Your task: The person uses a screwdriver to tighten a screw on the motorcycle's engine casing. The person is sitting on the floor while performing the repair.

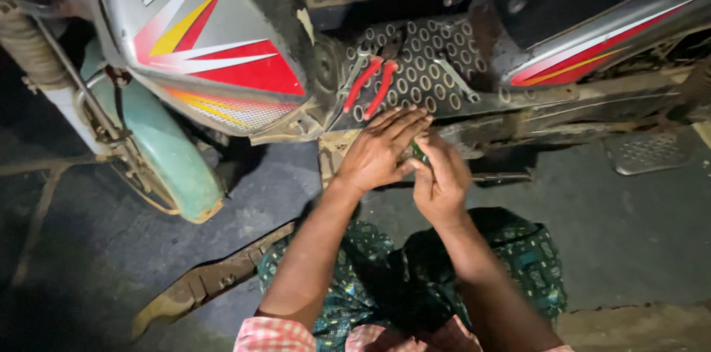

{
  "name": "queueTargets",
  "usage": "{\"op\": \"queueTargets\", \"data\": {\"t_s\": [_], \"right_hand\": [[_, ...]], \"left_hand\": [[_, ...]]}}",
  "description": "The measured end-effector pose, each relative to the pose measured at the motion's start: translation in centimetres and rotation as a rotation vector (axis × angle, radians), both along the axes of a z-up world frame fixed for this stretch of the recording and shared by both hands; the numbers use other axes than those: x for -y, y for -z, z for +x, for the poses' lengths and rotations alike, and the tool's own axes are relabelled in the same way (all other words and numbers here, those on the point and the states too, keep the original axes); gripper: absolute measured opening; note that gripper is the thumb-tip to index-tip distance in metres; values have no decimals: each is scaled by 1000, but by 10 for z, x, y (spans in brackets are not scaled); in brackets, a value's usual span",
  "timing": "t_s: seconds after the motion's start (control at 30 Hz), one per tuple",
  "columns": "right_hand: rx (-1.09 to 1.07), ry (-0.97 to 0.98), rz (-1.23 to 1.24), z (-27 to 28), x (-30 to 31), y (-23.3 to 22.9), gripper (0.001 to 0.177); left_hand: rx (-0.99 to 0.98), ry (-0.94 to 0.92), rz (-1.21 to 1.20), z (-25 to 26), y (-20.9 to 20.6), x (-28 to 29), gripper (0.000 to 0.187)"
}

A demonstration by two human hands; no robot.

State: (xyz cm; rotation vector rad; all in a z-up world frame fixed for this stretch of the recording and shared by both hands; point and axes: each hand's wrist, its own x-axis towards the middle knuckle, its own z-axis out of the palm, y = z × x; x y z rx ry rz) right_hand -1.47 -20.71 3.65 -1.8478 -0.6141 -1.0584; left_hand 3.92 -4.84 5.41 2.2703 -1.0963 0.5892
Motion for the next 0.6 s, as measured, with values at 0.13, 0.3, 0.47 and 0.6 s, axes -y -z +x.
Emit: {"op": "queueTargets", "data": {"t_s": [0.13,0.3,0.47,0.6], "right_hand": [[14,6,-8,1,0,-7,21],[75,56,-6,3,-3,-7,33],[-14,-39,100,10,-6,9,47],[21,-78,57,7,0,8,39]], "left_hand": [[-77,-7,-88,2,3,7,69],[-56,-32,-218,2,10,13,51],[-77,-10,-237,8,17,11,45],[-54,-6,-172,8,22,10,49]]}}
